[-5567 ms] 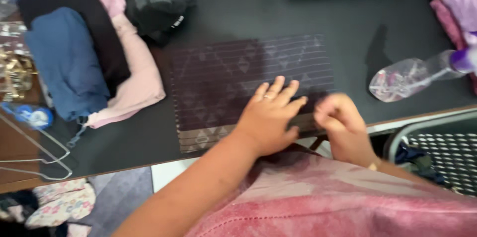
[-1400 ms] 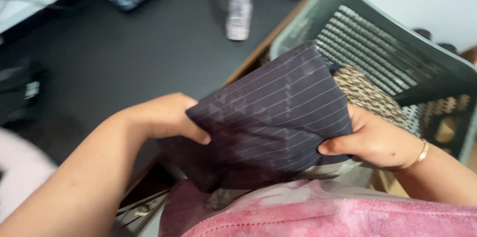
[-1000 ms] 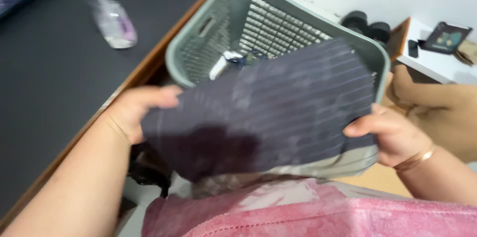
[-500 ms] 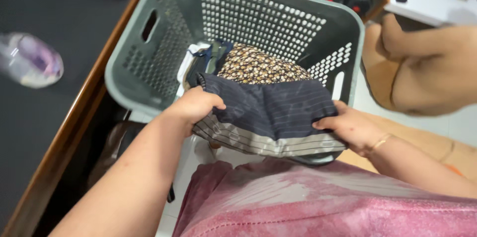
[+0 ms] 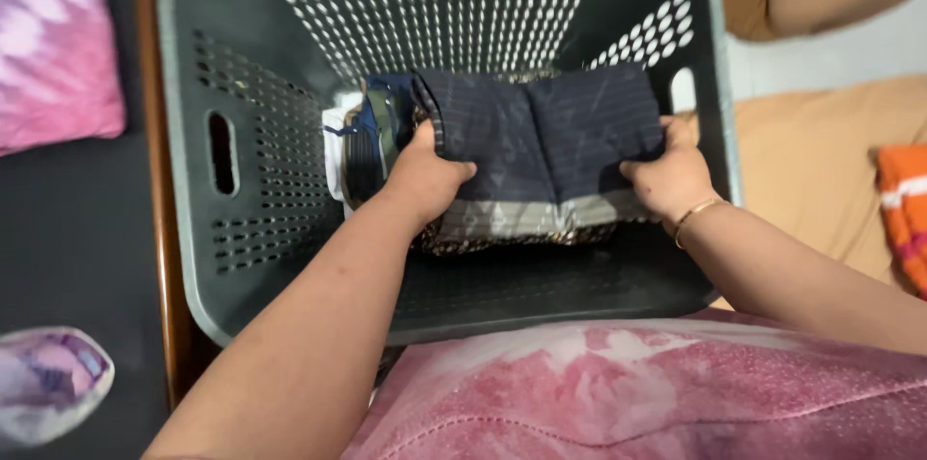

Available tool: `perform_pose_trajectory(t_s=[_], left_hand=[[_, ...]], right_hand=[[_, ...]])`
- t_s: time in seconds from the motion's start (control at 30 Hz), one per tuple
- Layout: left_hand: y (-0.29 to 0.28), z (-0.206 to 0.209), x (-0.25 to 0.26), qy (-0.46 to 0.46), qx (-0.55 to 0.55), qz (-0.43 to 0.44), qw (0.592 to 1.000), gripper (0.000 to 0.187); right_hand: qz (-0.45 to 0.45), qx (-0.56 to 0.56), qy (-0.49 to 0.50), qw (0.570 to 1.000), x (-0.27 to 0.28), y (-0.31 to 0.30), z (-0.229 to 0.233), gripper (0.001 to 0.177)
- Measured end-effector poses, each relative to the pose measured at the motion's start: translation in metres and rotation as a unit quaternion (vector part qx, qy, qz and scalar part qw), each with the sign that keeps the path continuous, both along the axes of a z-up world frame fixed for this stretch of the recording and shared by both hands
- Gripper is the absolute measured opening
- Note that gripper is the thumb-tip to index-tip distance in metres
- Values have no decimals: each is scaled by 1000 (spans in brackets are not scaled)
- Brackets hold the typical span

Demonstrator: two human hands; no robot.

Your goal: The person sprays multiple folded items of clothing with a liquid from a spray bottle and smooths them by hand before placing them into a laundry basket.

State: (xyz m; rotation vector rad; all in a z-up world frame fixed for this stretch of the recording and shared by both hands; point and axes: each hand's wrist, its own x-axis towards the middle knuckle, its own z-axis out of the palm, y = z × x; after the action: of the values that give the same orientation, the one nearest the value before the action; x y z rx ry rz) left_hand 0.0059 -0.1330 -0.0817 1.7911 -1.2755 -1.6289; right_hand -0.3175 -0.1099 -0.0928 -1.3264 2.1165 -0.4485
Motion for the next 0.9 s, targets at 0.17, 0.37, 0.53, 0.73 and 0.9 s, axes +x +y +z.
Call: perform_pose_trajectory(t_s=[0.17,0.37,0.53,0.73,0.9], left_hand=[[-5,-66,22,51,105,-8,993,71],[12,-105,38,26,196,30,980,55],[12,-110,31,-58,126,25,990,64],[24,-76,33,-279,115,-103,948,77],[61,-29,49,-316,174,-164,918,55]], right_hand=[[36,77,29,996,-7,9,-47,95],[126,97,-14,987,0,-11,-52,104],[137,142,70,978,4,-17,-41,107],[228,52,138,962,7,-7,-21,85],[470,234,257,812,13,10,22,78]])
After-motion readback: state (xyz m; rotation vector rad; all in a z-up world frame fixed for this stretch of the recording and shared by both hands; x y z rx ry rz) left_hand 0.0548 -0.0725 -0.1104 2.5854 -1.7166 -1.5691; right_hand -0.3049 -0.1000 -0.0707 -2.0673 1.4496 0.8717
